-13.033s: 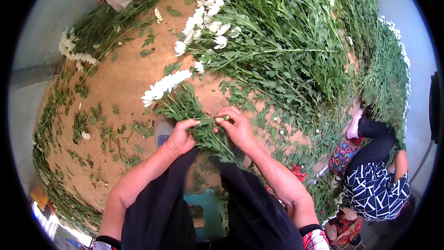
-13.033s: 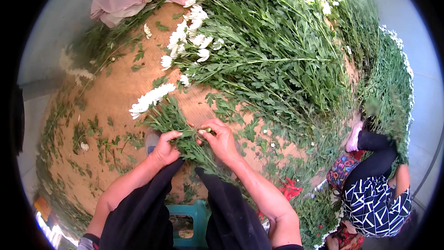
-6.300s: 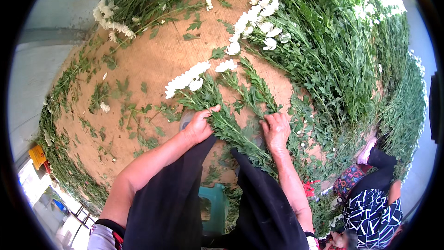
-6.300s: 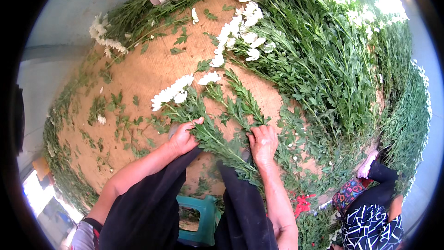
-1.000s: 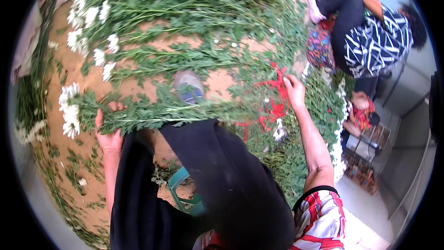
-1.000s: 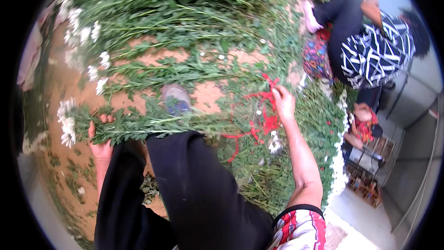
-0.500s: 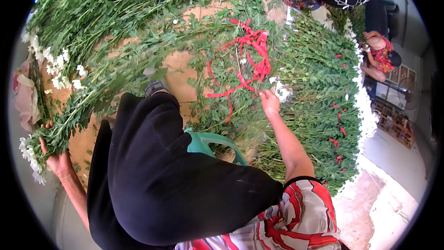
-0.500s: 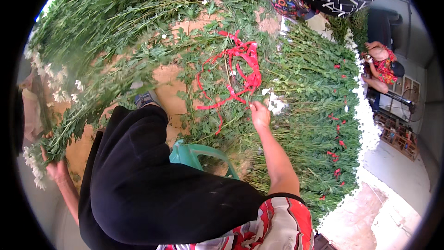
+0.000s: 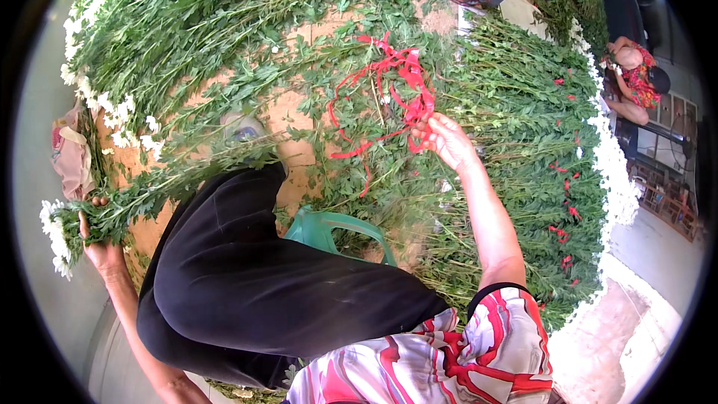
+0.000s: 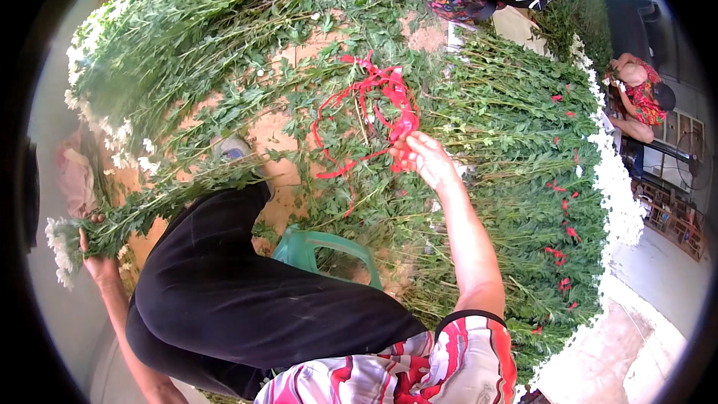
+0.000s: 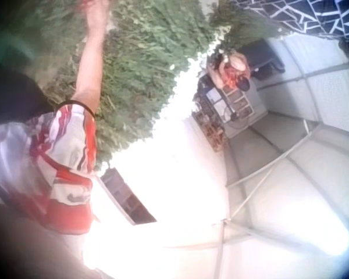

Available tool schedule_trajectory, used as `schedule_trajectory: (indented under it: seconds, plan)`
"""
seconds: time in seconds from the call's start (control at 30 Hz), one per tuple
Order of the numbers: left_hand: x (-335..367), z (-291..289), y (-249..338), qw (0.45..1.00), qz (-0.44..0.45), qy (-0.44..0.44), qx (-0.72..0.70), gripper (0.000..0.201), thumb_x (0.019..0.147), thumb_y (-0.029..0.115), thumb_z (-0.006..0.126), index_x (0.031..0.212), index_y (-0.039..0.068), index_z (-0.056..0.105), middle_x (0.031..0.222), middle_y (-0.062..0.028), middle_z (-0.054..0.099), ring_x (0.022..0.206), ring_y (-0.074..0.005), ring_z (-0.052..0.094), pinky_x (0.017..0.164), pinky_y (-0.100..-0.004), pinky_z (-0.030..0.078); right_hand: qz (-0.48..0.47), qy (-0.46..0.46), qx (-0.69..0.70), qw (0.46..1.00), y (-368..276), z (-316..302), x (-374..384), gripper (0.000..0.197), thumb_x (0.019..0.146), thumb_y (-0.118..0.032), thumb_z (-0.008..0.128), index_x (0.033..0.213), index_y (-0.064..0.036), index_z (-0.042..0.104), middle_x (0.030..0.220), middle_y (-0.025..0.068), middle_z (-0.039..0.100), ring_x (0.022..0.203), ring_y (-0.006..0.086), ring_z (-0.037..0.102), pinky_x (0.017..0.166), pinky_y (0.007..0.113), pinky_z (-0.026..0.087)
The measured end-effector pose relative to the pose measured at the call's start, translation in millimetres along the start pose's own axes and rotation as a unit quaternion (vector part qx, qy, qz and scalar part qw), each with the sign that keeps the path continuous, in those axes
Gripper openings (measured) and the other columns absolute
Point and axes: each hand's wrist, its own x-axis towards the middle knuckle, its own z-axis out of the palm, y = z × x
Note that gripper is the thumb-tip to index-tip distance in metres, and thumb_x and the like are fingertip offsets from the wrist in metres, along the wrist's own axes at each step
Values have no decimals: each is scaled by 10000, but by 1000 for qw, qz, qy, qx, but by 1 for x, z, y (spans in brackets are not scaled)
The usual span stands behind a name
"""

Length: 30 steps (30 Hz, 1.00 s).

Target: The person gathers flowers into a bunch, secures them with a red tie, and then selects a single flower to add to the bundle.

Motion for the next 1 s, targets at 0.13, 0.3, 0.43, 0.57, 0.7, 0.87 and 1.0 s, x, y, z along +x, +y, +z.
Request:
schedule_trajectory:
  seconds: [0.13,0.3,0.43,0.57,0.7,0.87,1.0]
  plan:
    - [1,23,-28,1000,-16,8,18,361,952,269,642,1216,30,579,1076,-121,627,1051,-277,562,1034,-466,427,-24,-9,-3,1000,-38,27,4,165,992,-182,612,1112,-69,616,953,70,694,808,179,693,666,268,552]
    - [0,76,-52,995,-27,77,58,300,885,259,709,1125,92,641,1054,-79,678,1007,-270,637,972,-482,472,-114,-80,-107,984,-71,152,37,162,987,-150,611,1088,-25,635,870,13,650,638,98,580,587,228,484]
    - [-2,118,-48,997,-24,-23,71,463,898,330,710,1224,23,594,1092,-127,671,1042,-301,644,960,-513,510,-180,-162,-273,931,-81,294,55,172,969,-145,638,1082,-23,681,839,4,660,665,65,577,588,207,464]
    - [-13,129,-29,993,-18,-110,41,363,968,323,624,1132,-1,624,1055,-122,677,986,-284,671,912,-450,549,-236,-251,-357,868,-78,367,50,167,946,-137,657,1073,-46,716,807,-7,684,643,35,562,578,183,449]
    - [-26,87,-29,998,26,-46,30,453,980,403,576,1152,-14,631,1113,-160,682,1016,-287,673,936,-450,539,-273,-215,-505,790,-57,389,85,141,915,-130,670,995,-32,733,761,13,689,624,78,586,578,261,470]
    - [-24,-3,-83,992,-46,4,-121,450,988,378,572,1132,-44,632,1170,-207,653,1139,-318,611,998,-480,507,-330,-180,-716,589,-20,311,139,206,877,-215,658,910,-21,718,793,161,684,741,321,674,685,406,523]
    - [-1,-53,-133,975,-94,46,-198,409,989,362,581,1055,-39,629,1133,-219,654,1111,-339,622,992,-490,510,-138,-117,-861,476,19,210,141,209,834,-276,690,886,-81,742,817,166,683,792,321,688,703,430,538]
